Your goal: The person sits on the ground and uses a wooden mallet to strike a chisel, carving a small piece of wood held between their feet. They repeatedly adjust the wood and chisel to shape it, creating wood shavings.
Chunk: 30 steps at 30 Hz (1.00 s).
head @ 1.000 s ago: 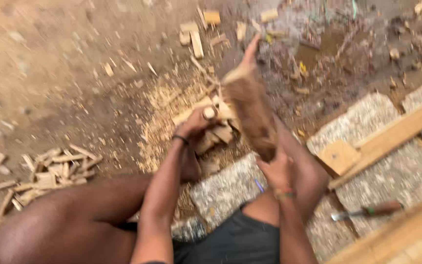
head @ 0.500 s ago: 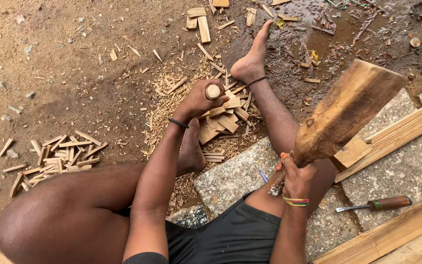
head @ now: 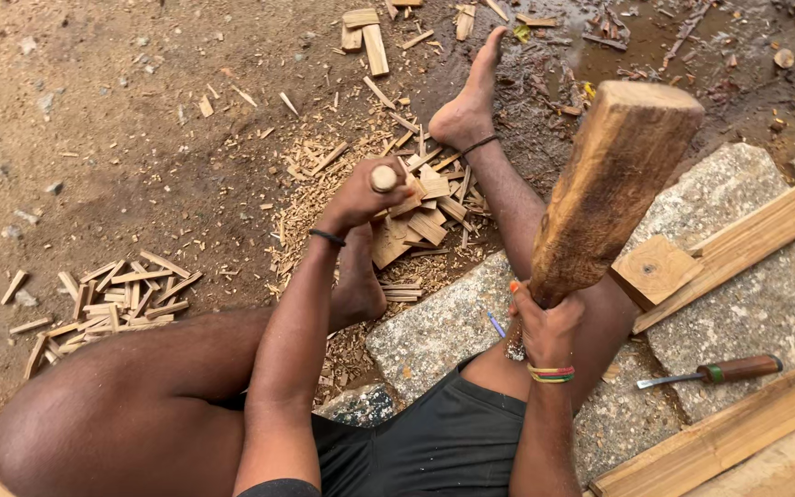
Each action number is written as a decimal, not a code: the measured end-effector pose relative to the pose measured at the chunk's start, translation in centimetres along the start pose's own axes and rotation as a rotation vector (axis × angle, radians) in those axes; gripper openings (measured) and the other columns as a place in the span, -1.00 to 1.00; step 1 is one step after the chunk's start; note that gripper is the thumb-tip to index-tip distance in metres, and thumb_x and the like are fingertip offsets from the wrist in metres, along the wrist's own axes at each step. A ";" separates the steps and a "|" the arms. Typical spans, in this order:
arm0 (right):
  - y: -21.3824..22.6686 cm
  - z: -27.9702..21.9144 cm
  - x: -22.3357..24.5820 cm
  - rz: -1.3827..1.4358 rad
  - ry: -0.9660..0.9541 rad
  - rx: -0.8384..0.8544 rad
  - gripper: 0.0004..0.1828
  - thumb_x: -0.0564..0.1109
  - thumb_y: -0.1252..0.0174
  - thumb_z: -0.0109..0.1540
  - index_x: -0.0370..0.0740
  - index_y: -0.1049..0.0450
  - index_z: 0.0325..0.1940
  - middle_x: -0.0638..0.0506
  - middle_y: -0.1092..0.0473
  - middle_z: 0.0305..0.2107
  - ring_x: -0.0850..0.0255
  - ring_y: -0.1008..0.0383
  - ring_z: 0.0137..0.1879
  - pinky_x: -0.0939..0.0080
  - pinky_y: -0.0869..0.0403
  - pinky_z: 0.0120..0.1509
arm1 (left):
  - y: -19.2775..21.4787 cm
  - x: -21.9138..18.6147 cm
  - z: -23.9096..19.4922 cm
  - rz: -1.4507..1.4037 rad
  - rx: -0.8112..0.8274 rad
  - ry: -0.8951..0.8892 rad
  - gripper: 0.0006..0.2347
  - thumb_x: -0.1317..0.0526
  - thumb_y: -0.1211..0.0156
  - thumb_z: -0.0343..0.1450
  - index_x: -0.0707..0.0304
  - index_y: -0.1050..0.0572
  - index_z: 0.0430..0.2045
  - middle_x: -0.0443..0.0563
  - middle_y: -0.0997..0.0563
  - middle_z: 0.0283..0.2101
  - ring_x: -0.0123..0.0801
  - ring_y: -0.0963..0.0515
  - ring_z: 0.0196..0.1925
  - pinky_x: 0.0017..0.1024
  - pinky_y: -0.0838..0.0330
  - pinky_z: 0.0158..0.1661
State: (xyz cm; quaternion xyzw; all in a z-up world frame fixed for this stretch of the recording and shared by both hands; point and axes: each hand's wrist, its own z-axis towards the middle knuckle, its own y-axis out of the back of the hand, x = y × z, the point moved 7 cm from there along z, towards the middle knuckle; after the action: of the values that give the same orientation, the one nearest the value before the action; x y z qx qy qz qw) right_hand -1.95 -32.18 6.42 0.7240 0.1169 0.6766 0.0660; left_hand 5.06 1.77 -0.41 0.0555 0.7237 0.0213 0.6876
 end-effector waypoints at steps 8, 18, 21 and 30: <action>0.8 0.4 4.0 -0.007 0.093 -0.093 -0.84 -0.28 -0.38 0.21 -0.39 -0.50 -0.30 0.00 -0.48 -0.48 0.29 -0.50 -0.41 0.31 -0.46 -0.32 | -0.2 -0.4 0.1 0.076 0.007 -0.105 -0.80 0.32 -0.43 0.35 0.21 -0.42 -0.54 -0.15 -0.52 -0.45 -0.50 -0.51 -0.36 -0.43 -0.43 0.08; 3.6 1.5 11.0 0.342 0.448 -0.160 -0.59 -0.33 -0.29 0.38 -0.43 -0.23 0.19 -0.12 -0.45 -0.26 0.14 -0.54 -0.32 0.14 -0.62 -0.16 | -1.4 -2.9 0.9 0.171 0.009 -0.055 -0.78 0.19 -0.46 0.31 0.19 -0.45 -0.53 -0.14 -0.55 -0.42 -0.46 -0.53 -0.34 -0.41 -0.45 -0.25; 4.0 1.5 11.9 0.485 0.490 -0.179 -0.59 -0.36 -0.28 0.39 -0.37 -0.22 0.20 -0.11 -0.43 -0.25 0.16 -0.48 -0.34 0.13 -0.60 -0.14 | -1.4 -2.8 0.6 0.166 -0.017 -0.115 -0.76 0.16 -0.46 0.34 0.19 -0.44 -0.50 -0.13 -0.55 -0.41 -0.45 -0.53 -0.32 -0.41 -0.44 -0.25; 3.8 0.6 16.2 0.638 0.519 -0.228 -0.55 -0.37 -0.25 0.36 -0.32 -0.20 0.23 -0.10 -0.41 -0.26 0.19 -0.39 -0.43 0.12 -0.52 -0.23 | -1.3 -1.9 0.5 0.148 0.018 -0.077 -0.74 0.13 -0.48 0.32 0.17 -0.44 -0.53 -0.15 -0.55 -0.40 -0.46 -0.56 -0.29 -0.38 -0.47 -0.19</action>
State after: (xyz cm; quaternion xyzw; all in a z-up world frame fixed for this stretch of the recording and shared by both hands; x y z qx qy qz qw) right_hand -0.12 -31.63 23.00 0.5175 -0.1761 0.8315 -0.0987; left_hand 5.54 0.30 1.26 0.1157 0.6907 0.0636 0.7110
